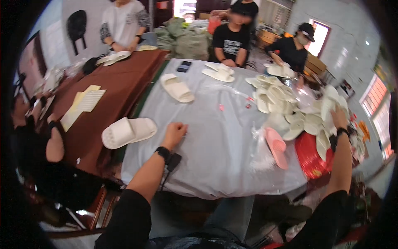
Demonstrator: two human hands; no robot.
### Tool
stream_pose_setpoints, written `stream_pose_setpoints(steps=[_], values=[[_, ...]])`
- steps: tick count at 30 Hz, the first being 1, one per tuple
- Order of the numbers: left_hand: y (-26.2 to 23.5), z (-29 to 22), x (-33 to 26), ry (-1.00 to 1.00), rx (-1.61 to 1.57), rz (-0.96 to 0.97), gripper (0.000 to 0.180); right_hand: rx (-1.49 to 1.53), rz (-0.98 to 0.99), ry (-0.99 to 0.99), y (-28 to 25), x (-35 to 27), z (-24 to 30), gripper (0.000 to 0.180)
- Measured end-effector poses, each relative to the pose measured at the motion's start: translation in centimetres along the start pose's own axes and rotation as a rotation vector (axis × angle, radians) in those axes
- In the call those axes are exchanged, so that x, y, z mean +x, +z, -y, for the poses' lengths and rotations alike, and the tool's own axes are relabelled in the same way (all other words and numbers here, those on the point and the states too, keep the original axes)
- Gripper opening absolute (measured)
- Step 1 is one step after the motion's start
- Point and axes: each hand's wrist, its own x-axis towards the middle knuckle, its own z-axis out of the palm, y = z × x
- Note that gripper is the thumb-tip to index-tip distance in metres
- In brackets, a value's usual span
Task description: Attaching components and straps to white slippers at an assembly table.
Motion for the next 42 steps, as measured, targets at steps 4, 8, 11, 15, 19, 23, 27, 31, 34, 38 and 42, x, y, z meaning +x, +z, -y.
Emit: stream_pose_setpoints(steps=[4, 8, 11, 15, 19, 23, 27, 31, 34, 38, 42], values=[[-1.7, -1.2, -1.4, 0.026, 0.118, -0.078, 0.032, -0.095, 0.174, 0.136, 4.2, -2.8, 2.4, 0.057], [-0.5, -2.1, -1.0, 0.040, 0.129, -0.009, 0.035, -0.016, 0.081, 0.142, 2.3, -4.2, 1.6, 0.058], [-0.6, -0.9, -0.8, 0.036, 0.180, -0.033, 0.034, -0.062, -0.090, 0.045, -1.4, -5.9, 5.2, 0.050], [-0.3, -1.6, 0.0, 0.049, 0.069, -0.038, 0.036, 0.430, -0.220, -0.380, -4.9, -10.5, 8.8, 0.039], [-3.7, -2.7, -0.6, -0.059, 0.021, 0.128, 0.028, 1.003, 0.778, -0.397, -12.4, -26.0, 20.4, 0.028], [-7.1, -6.8, -3.0, 0.247, 0.380, -0.014, 0.013, 0.452, 1.231, -1.116, -6.3, -38.3, 22.4, 0.042], [-13.6, -9.6, -7.1, 0.331, 0.780, -0.421, 0.033, 0.060, 1.165, -0.647, 4.8, -43.8, 20.6, 0.061], [-16.7, -7.3, -8.2, 0.069, 0.930, -0.473, 0.046, 0.474, 1.212, -0.375, 15.7, -47.8, 16.5, 0.085], [-16.0, -5.8, -8.6, 0.136, 1.008, -0.503, 0.052, 0.963, 1.655, 0.439, 18.6, -50.1, 16.6, 0.103], [-16.7, -6.6, -8.6, 0.005, 1.238, -0.427, 0.066, 0.988, 1.684, 0.394, 14.9, -49.6, 17.4, 0.095], [-17.7, -7.1, -7.6, -0.047, 1.199, -0.419, 0.066, 0.739, 1.593, -0.045, 11.6, -47.2, 18.2, 0.062]])
